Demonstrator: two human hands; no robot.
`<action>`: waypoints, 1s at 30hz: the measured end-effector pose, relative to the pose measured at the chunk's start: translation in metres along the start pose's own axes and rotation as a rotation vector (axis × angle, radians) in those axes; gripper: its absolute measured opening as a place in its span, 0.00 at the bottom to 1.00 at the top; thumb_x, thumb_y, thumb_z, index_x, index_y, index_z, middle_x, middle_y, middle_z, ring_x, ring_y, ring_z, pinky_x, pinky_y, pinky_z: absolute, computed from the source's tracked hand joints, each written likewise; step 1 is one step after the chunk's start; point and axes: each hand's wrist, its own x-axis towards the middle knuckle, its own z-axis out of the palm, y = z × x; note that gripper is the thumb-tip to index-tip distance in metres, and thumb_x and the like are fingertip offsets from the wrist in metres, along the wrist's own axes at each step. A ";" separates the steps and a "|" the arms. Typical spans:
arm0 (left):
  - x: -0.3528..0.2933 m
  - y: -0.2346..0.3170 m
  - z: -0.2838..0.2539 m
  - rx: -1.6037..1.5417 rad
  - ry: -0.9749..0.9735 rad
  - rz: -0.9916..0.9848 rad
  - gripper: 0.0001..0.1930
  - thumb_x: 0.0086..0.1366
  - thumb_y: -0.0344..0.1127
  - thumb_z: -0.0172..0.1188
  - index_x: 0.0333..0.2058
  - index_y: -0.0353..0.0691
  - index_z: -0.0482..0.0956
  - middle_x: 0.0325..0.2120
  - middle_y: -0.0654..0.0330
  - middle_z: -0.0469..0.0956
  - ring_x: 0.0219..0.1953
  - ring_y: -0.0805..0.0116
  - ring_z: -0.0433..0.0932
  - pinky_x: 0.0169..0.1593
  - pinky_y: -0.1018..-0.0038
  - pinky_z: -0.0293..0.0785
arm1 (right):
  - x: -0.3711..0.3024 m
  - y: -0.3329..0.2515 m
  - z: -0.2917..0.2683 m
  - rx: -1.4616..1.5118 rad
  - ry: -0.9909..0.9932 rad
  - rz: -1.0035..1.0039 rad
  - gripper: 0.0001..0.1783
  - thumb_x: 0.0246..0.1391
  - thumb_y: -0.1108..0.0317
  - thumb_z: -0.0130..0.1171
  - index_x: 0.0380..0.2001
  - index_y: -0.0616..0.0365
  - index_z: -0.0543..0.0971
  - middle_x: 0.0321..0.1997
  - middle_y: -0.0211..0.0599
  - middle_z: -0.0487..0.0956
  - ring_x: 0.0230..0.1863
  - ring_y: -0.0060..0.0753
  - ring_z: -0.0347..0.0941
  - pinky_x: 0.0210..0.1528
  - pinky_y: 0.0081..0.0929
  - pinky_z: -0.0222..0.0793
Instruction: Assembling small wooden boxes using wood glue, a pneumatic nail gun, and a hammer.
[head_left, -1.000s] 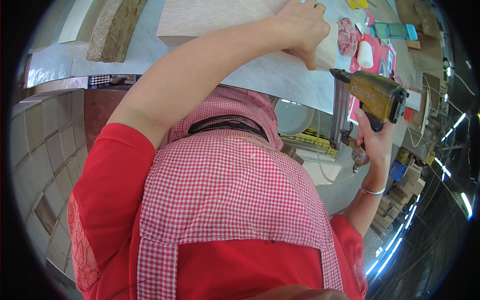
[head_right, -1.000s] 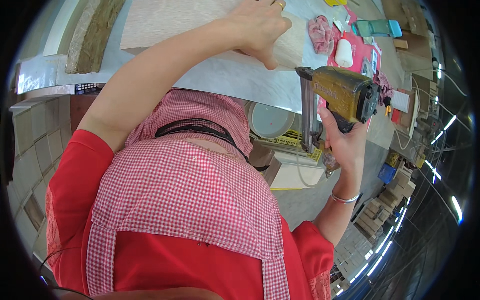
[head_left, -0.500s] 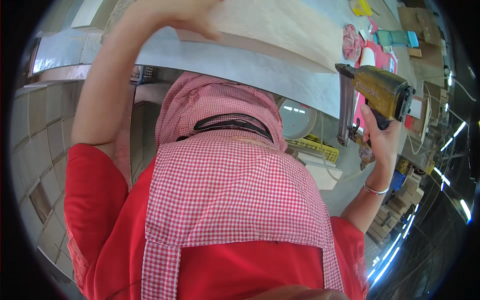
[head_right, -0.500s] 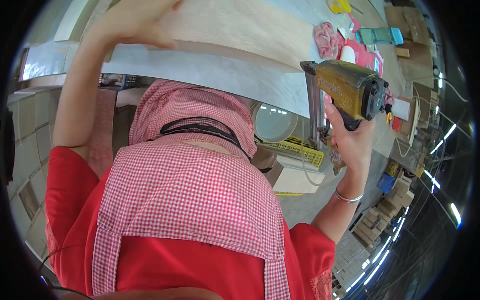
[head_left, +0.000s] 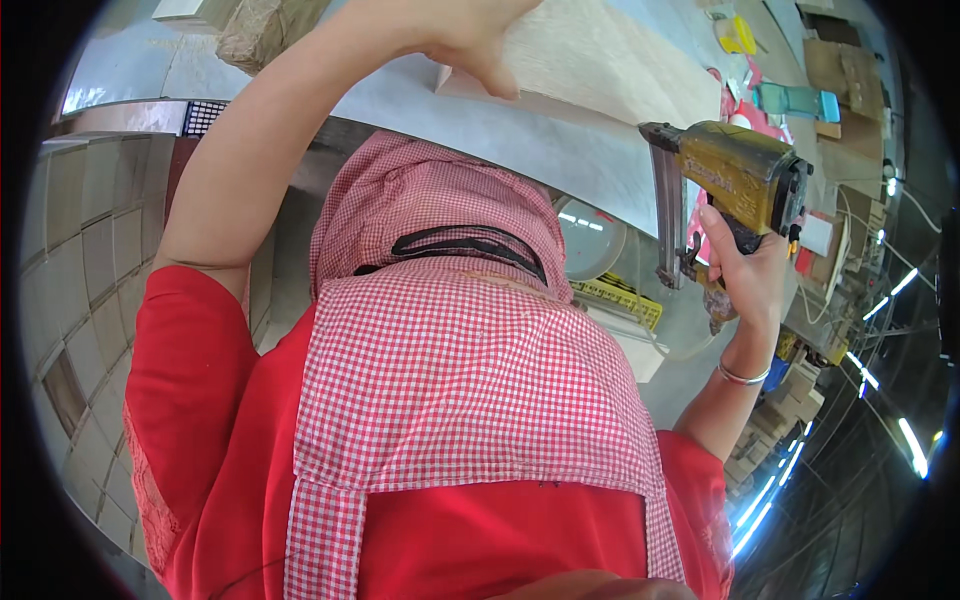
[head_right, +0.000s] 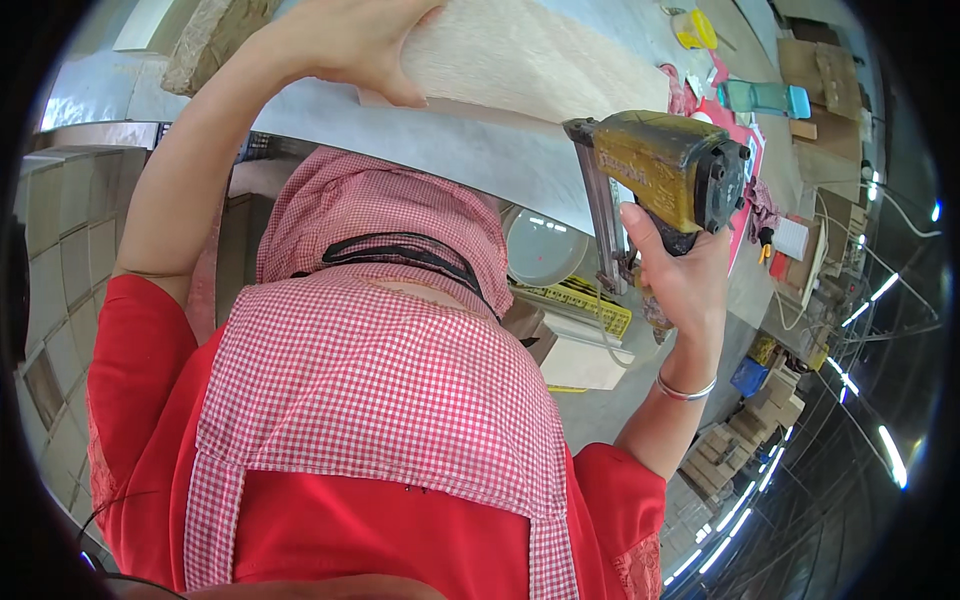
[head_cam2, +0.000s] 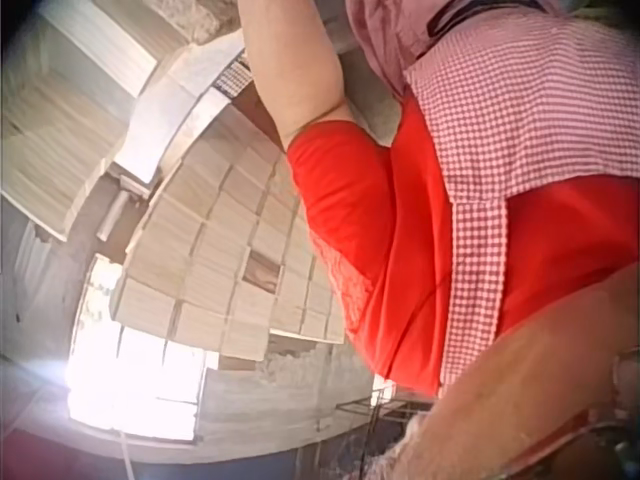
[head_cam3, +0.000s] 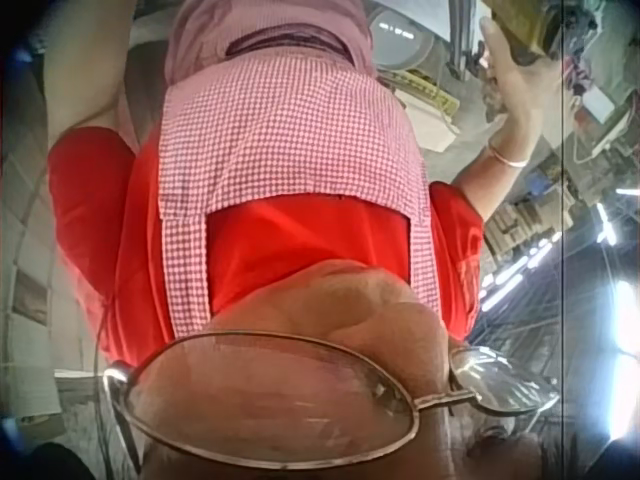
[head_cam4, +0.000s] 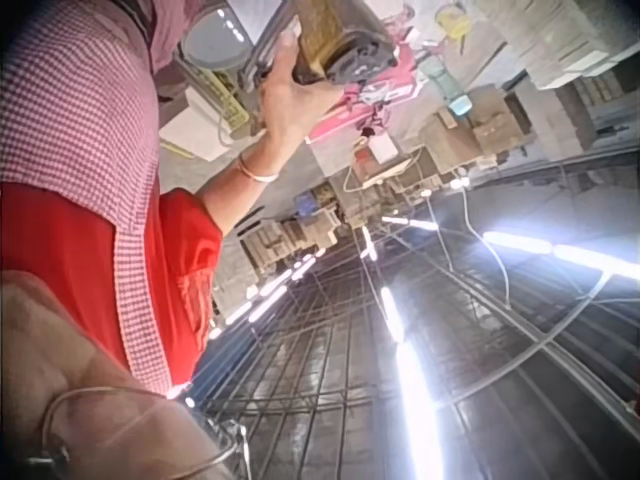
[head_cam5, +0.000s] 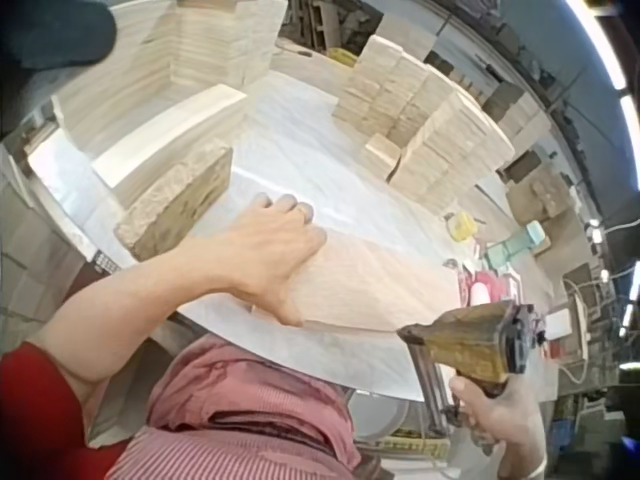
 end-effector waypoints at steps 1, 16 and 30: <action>-0.001 -0.001 0.001 -0.002 -0.001 -0.002 0.35 0.37 0.54 0.75 0.40 0.33 0.78 0.42 0.43 0.74 0.51 0.47 0.72 0.53 0.56 0.68 | 0.000 0.000 0.000 0.006 0.001 0.002 0.13 0.56 0.62 0.69 0.35 0.61 0.81 0.17 0.22 0.72 0.15 0.13 0.63 0.16 0.18 0.58; 0.020 0.017 -0.003 0.174 -0.276 -0.235 0.35 0.37 0.53 0.73 0.40 0.32 0.79 0.43 0.43 0.75 0.51 0.47 0.71 0.53 0.57 0.68 | 0.005 0.005 -0.004 -0.022 -0.052 -0.017 0.12 0.57 0.63 0.69 0.34 0.61 0.80 0.17 0.22 0.72 0.14 0.13 0.62 0.16 0.18 0.56; 0.014 0.024 -0.002 0.184 -0.243 -0.209 0.34 0.38 0.53 0.73 0.39 0.32 0.78 0.43 0.42 0.74 0.52 0.48 0.71 0.54 0.57 0.68 | 0.012 0.005 -0.013 -0.109 -0.119 0.032 0.13 0.56 0.64 0.69 0.36 0.62 0.80 0.18 0.23 0.73 0.14 0.13 0.62 0.16 0.18 0.56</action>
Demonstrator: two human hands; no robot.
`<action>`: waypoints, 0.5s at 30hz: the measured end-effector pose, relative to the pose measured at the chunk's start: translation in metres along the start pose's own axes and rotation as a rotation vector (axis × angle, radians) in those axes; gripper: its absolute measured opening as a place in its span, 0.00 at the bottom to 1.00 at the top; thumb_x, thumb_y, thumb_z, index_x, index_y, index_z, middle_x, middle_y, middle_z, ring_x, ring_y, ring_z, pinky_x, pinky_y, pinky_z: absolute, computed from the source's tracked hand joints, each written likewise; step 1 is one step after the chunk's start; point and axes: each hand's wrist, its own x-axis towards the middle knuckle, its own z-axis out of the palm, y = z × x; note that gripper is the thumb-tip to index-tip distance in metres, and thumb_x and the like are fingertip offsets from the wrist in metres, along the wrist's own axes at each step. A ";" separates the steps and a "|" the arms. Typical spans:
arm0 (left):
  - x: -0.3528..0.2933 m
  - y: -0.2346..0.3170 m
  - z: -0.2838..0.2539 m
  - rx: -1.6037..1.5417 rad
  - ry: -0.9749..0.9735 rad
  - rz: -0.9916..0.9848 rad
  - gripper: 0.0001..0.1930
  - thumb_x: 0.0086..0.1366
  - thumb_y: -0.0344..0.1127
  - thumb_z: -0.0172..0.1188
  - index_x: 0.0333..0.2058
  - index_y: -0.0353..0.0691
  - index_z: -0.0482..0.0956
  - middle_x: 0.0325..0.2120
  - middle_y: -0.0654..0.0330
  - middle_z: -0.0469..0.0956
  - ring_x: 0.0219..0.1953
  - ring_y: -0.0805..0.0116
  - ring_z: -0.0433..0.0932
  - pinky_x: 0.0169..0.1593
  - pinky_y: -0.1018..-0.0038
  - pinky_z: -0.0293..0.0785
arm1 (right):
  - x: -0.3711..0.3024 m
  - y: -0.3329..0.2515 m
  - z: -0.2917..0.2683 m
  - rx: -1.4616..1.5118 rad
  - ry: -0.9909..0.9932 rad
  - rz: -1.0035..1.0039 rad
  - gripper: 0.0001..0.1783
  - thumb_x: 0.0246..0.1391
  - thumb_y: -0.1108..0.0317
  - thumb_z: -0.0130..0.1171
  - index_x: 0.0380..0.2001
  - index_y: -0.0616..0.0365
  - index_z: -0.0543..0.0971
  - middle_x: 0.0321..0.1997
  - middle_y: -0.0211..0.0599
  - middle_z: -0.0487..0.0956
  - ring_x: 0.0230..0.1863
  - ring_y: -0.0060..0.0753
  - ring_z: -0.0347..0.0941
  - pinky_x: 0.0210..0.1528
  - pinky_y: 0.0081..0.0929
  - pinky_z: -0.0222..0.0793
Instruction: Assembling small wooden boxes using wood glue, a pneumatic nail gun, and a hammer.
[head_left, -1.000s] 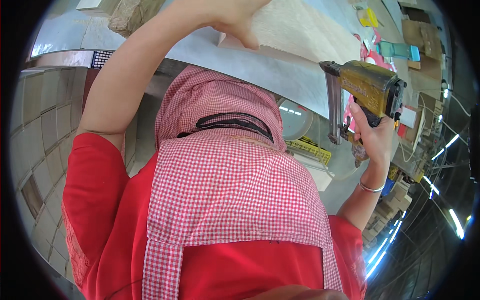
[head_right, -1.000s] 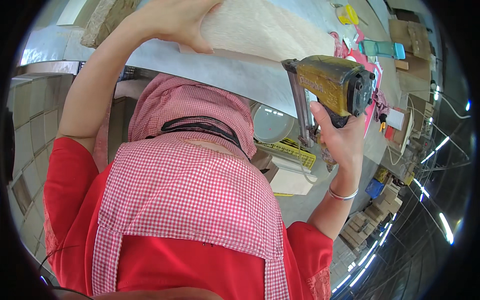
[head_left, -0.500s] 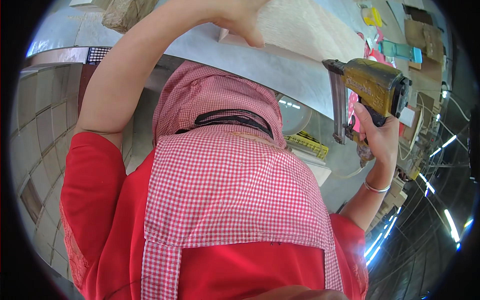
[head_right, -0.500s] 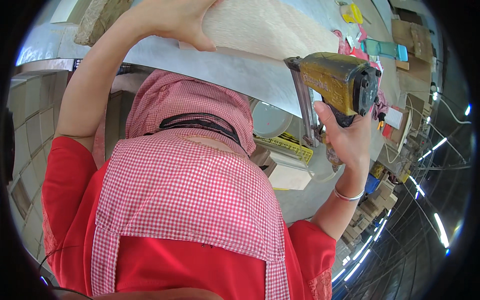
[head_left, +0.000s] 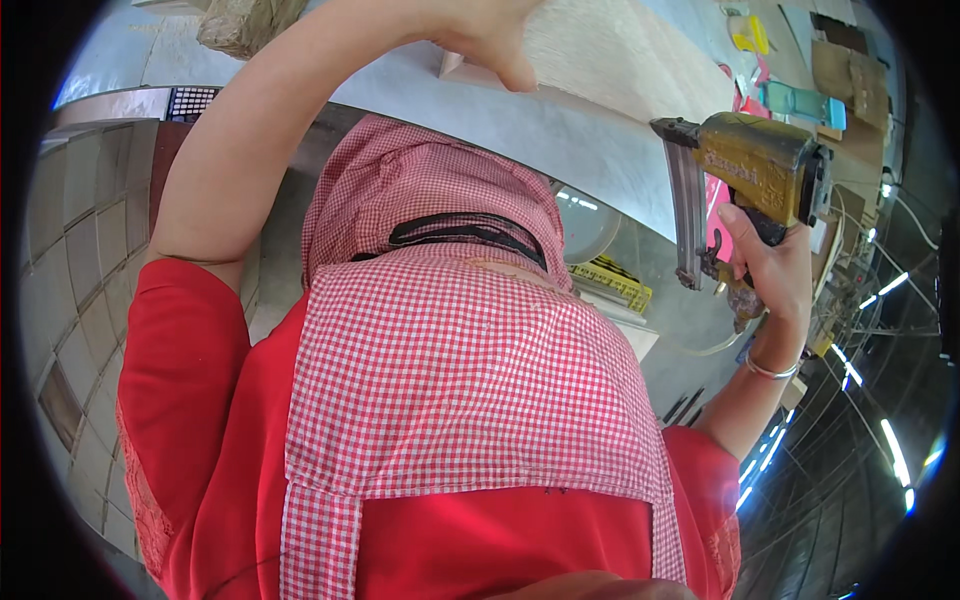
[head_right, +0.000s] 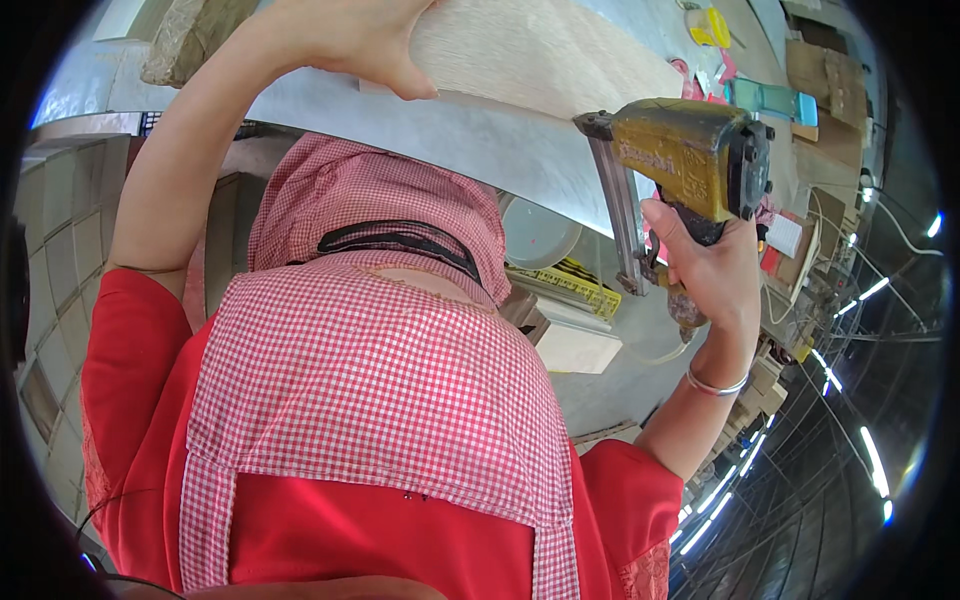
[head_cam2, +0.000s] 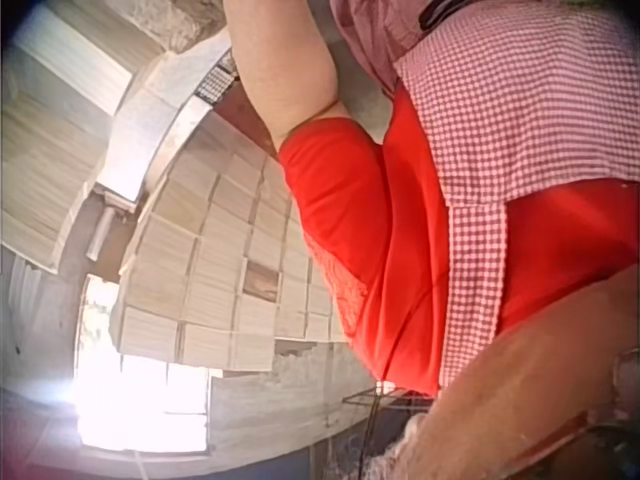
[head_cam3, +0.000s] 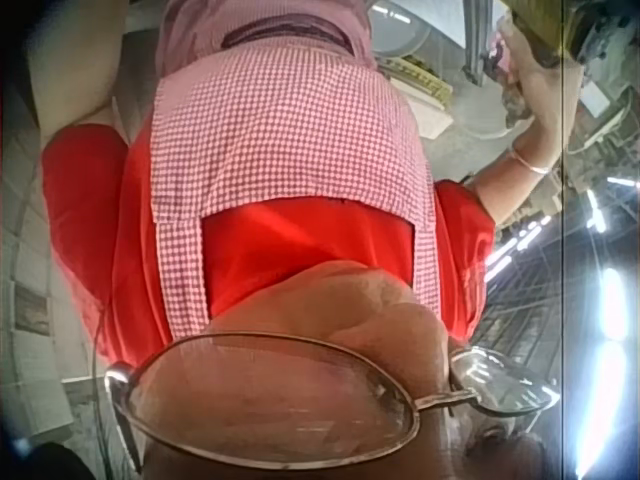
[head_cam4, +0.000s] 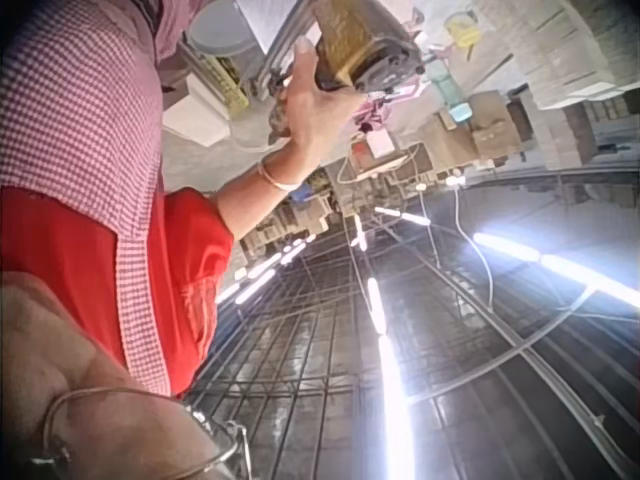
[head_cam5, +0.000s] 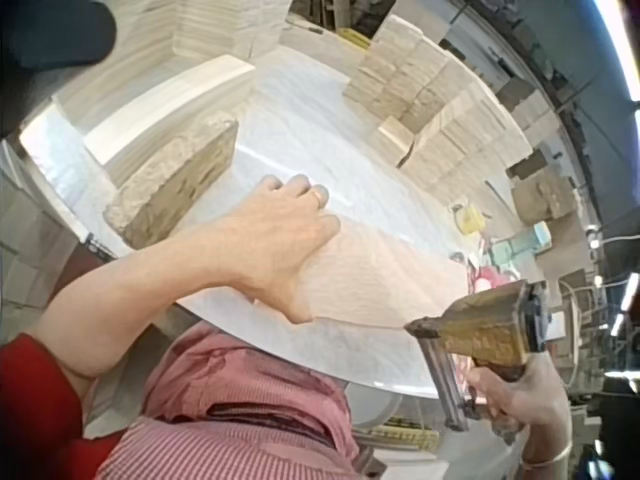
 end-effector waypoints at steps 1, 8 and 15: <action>-0.003 0.001 -0.002 -0.011 0.003 -0.004 0.34 0.38 0.52 0.73 0.39 0.32 0.78 0.44 0.42 0.74 0.52 0.47 0.71 0.54 0.56 0.68 | -0.001 -0.003 0.000 -0.003 0.002 -0.002 0.13 0.56 0.64 0.69 0.36 0.62 0.80 0.18 0.23 0.73 0.14 0.13 0.62 0.16 0.18 0.56; -0.023 -0.020 -0.001 -0.241 -0.008 0.055 0.33 0.40 0.47 0.73 0.41 0.29 0.74 0.47 0.38 0.71 0.53 0.43 0.70 0.56 0.54 0.66 | -0.013 -0.009 0.010 0.062 0.103 -0.180 0.14 0.55 0.63 0.70 0.39 0.61 0.81 0.22 0.23 0.76 0.16 0.12 0.65 0.17 0.15 0.58; 0.012 0.021 -0.014 -0.217 -0.065 0.132 0.32 0.42 0.45 0.72 0.41 0.29 0.73 0.46 0.37 0.70 0.52 0.42 0.70 0.56 0.57 0.67 | -0.014 0.008 0.004 0.180 0.031 -0.323 0.14 0.54 0.64 0.71 0.39 0.61 0.82 0.23 0.25 0.77 0.18 0.12 0.66 0.19 0.15 0.59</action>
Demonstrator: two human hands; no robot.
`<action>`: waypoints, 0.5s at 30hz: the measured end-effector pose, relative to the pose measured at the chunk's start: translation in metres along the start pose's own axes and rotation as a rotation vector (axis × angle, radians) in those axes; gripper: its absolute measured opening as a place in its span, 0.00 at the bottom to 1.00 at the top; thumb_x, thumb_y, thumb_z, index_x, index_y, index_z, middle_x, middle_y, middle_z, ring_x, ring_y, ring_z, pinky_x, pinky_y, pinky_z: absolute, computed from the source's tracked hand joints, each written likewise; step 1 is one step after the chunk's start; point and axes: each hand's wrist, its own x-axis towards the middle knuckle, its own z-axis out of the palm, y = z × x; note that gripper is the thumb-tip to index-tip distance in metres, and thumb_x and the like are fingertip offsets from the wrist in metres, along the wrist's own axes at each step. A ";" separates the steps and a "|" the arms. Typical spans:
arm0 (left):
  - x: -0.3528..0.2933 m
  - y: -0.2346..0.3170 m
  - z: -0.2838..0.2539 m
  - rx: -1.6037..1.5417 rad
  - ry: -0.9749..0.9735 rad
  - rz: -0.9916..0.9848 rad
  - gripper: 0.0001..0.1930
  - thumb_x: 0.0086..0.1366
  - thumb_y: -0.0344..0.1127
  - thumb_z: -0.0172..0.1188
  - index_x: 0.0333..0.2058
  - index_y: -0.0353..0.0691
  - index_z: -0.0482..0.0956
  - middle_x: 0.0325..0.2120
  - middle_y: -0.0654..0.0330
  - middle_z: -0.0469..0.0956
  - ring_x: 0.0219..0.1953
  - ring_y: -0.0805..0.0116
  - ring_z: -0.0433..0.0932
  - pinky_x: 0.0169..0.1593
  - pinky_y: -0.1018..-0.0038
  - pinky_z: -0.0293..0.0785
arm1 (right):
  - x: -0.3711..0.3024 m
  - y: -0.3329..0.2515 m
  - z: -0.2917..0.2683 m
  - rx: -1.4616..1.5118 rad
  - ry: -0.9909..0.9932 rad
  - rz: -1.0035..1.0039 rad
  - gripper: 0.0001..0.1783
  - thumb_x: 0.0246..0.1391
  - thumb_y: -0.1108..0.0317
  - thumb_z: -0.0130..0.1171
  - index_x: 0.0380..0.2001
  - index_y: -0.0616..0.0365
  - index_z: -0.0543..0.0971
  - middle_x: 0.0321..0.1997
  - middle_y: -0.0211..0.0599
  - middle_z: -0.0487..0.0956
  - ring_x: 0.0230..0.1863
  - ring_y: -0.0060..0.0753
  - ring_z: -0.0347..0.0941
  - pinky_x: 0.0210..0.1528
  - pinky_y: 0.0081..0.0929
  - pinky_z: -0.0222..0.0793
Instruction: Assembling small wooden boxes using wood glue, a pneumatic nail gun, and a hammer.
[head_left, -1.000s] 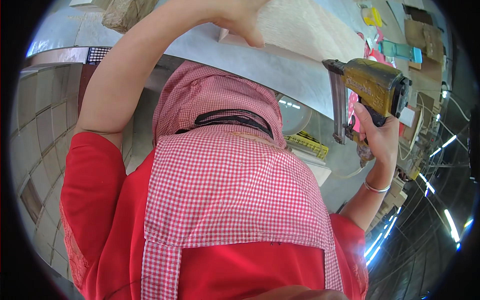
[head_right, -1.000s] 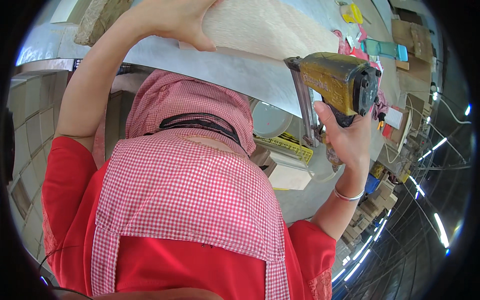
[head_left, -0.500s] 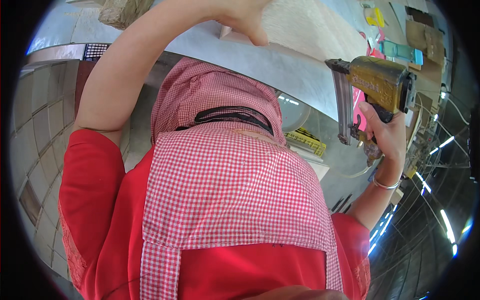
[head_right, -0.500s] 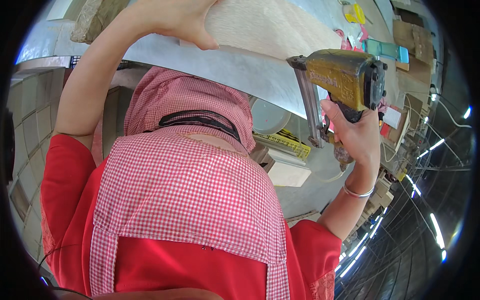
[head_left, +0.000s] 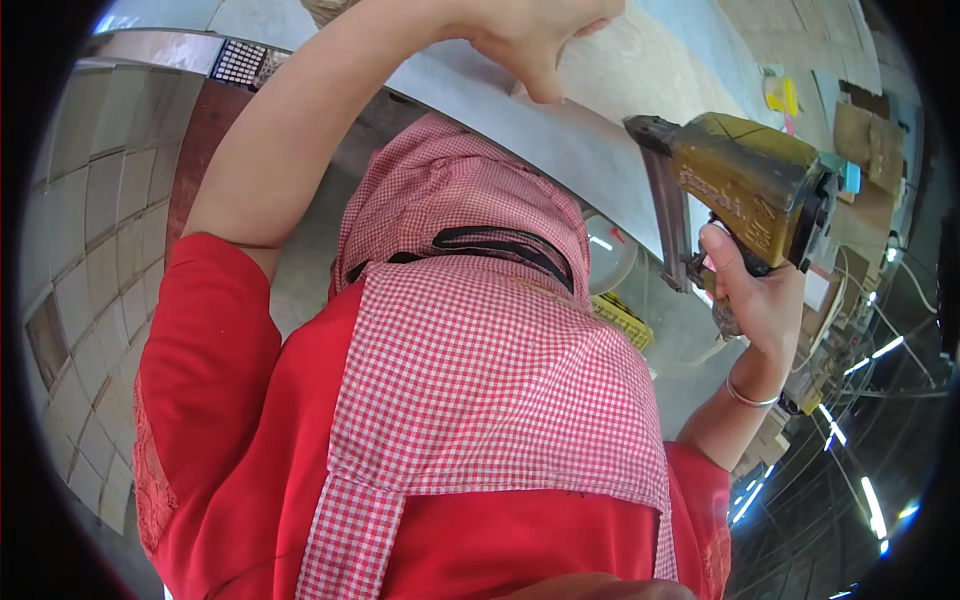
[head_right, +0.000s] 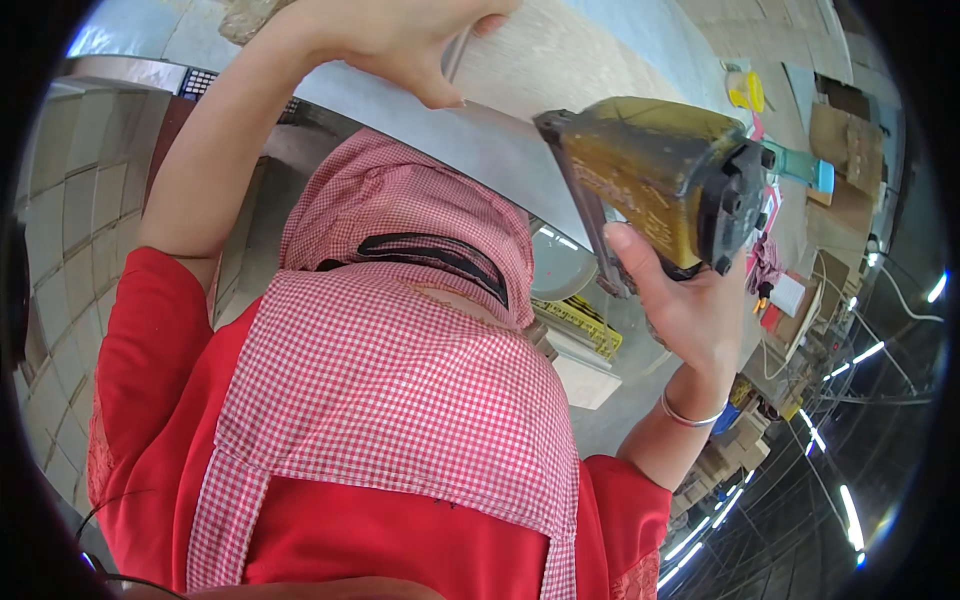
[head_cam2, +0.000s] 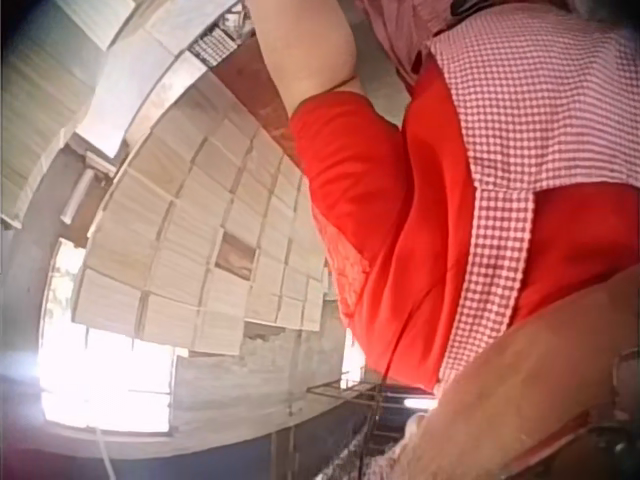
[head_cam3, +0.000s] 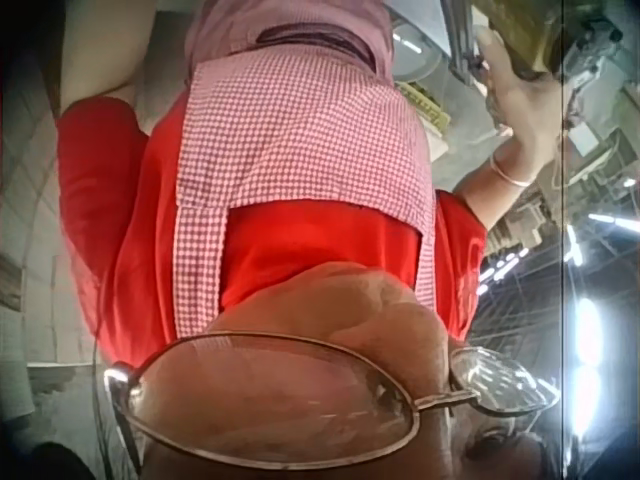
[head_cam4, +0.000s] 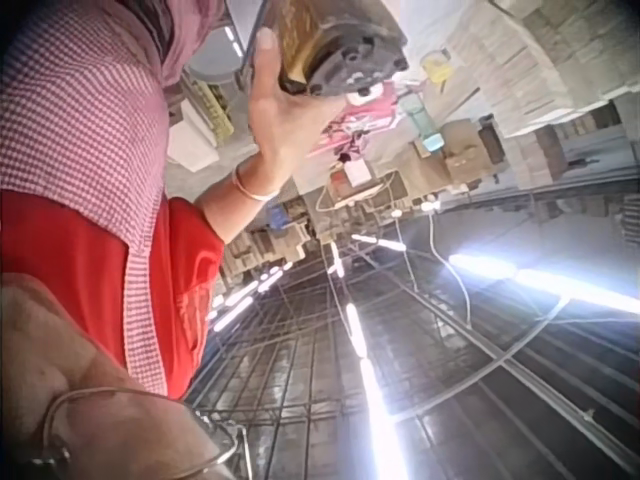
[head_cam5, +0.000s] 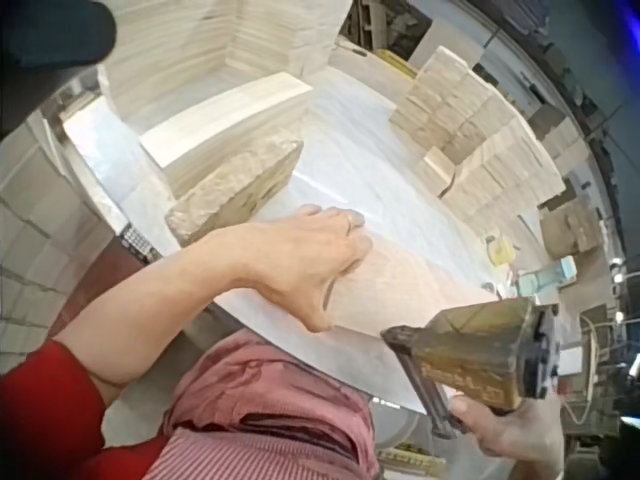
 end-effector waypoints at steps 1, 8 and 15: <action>0.004 0.007 -0.003 -0.008 0.000 -0.009 0.31 0.41 0.45 0.72 0.41 0.29 0.73 0.45 0.37 0.70 0.51 0.42 0.70 0.55 0.57 0.67 | 0.000 0.002 -0.001 0.043 -0.015 -0.079 0.14 0.54 0.64 0.72 0.39 0.61 0.82 0.23 0.25 0.78 0.18 0.12 0.66 0.19 0.15 0.60; 0.011 0.020 -0.013 -0.061 0.033 -0.023 0.31 0.40 0.46 0.73 0.39 0.29 0.73 0.42 0.39 0.70 0.48 0.44 0.71 0.52 0.58 0.69 | 0.009 -0.019 -0.012 0.023 -0.117 -0.027 0.15 0.53 0.63 0.72 0.39 0.62 0.82 0.21 0.25 0.76 0.18 0.13 0.66 0.19 0.15 0.60; 0.027 0.014 0.000 -0.117 0.049 -0.011 0.31 0.40 0.47 0.73 0.37 0.30 0.73 0.41 0.40 0.70 0.47 0.44 0.71 0.51 0.58 0.69 | 0.011 -0.018 -0.009 0.013 -0.113 0.176 0.17 0.53 0.64 0.72 0.41 0.64 0.81 0.28 0.28 0.78 0.25 0.17 0.70 0.28 0.19 0.65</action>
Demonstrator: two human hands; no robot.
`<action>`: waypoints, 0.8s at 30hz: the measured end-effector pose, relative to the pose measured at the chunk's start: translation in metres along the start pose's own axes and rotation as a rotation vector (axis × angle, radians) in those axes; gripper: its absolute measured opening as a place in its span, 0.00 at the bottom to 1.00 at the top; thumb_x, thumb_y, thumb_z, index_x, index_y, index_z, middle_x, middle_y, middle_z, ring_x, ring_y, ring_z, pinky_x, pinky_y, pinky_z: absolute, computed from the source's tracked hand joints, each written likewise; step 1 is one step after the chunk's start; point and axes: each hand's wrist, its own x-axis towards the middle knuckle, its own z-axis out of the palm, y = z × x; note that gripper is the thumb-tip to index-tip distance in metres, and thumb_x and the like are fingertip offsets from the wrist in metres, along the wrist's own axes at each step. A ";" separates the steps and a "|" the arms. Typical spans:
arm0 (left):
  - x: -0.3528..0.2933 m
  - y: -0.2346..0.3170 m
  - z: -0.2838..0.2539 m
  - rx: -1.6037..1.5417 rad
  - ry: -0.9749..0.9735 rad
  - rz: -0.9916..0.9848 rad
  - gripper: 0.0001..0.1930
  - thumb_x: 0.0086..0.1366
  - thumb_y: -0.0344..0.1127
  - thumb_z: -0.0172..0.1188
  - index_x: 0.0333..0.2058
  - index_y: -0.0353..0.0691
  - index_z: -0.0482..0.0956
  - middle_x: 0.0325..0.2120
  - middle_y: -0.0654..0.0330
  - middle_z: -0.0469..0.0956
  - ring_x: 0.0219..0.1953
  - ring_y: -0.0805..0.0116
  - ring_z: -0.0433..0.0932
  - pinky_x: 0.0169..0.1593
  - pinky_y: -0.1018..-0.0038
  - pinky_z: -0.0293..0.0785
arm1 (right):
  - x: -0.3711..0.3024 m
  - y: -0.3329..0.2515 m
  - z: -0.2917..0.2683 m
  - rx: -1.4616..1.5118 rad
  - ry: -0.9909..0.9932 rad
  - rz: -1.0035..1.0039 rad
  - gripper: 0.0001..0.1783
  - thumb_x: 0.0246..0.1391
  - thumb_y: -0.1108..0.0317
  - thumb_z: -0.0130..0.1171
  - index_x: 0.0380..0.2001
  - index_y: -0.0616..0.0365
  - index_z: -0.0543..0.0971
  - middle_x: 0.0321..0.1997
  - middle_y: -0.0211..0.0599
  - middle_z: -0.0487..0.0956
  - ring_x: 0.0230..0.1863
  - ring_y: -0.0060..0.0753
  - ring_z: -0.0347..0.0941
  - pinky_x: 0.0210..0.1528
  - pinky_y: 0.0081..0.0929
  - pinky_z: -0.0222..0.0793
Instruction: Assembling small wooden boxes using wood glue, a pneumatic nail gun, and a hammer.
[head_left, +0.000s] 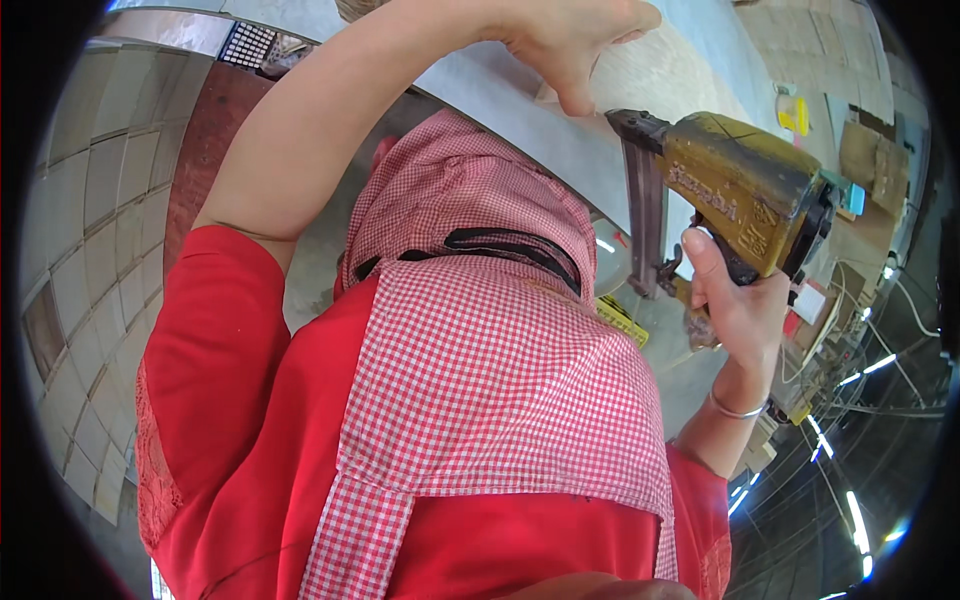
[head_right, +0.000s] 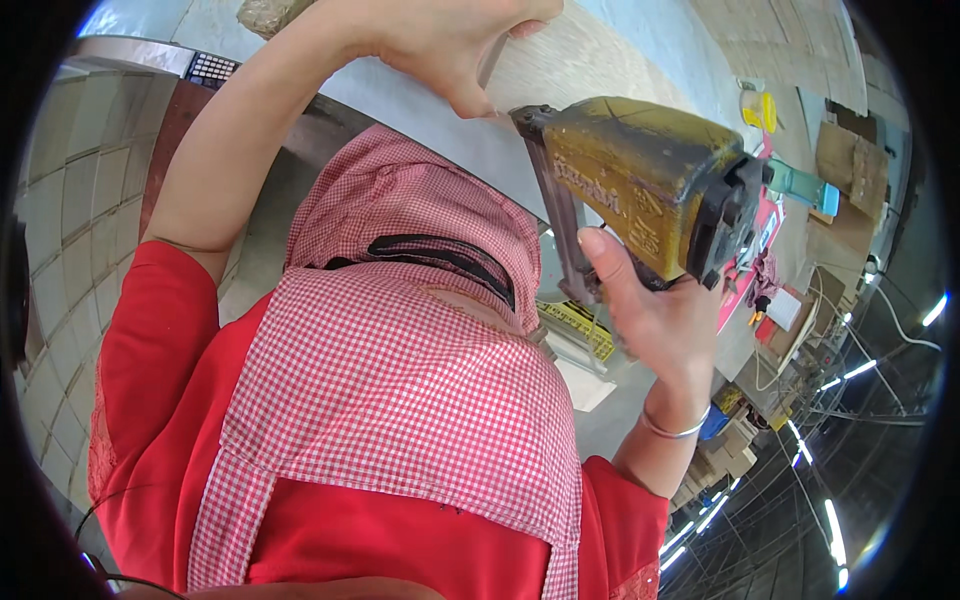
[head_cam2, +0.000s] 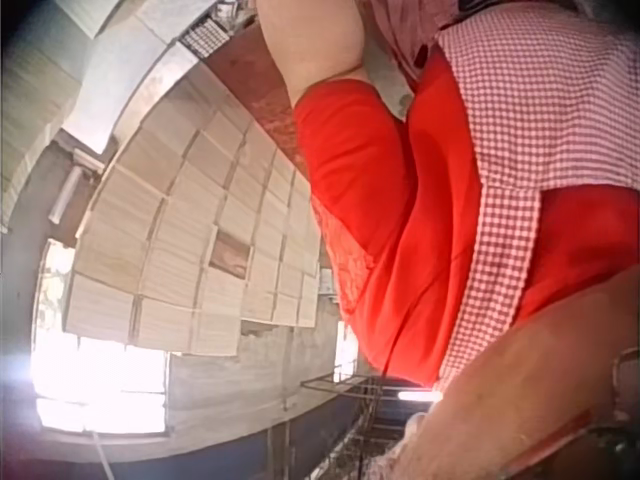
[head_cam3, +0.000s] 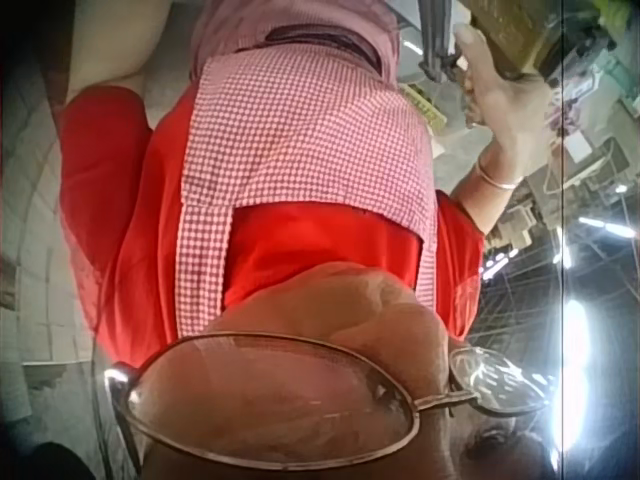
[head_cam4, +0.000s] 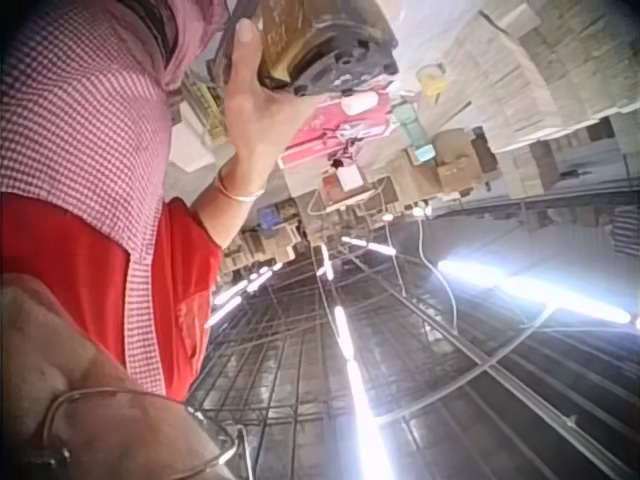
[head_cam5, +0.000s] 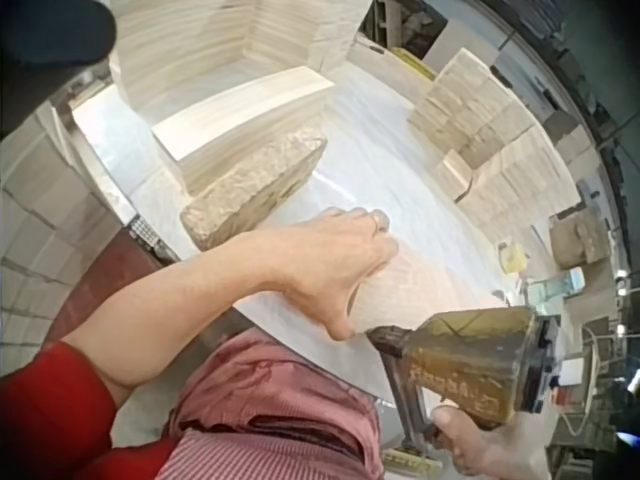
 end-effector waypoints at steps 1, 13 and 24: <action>0.003 -0.003 0.004 0.001 0.000 0.003 0.31 0.40 0.47 0.73 0.37 0.30 0.73 0.41 0.40 0.70 0.47 0.44 0.71 0.51 0.58 0.69 | -0.003 -0.005 0.002 -0.024 0.011 0.177 0.19 0.53 0.66 0.72 0.44 0.65 0.80 0.35 0.31 0.81 0.33 0.20 0.74 0.37 0.22 0.69; 0.002 0.009 0.010 0.028 0.046 -0.078 0.29 0.45 0.46 0.70 0.41 0.31 0.73 0.45 0.37 0.71 0.50 0.43 0.71 0.54 0.56 0.69 | 0.004 0.020 -0.006 -0.001 0.039 -0.111 0.17 0.54 0.61 0.71 0.38 0.63 0.81 0.24 0.26 0.77 0.18 0.14 0.67 0.19 0.17 0.63; -0.063 0.100 0.091 -0.146 0.523 -0.304 0.36 0.58 0.52 0.66 0.57 0.32 0.67 0.49 0.42 0.71 0.51 0.42 0.72 0.55 0.55 0.69 | -0.026 0.044 -0.064 0.086 0.147 0.130 0.20 0.52 0.69 0.70 0.47 0.65 0.77 0.34 0.29 0.79 0.30 0.20 0.72 0.32 0.23 0.70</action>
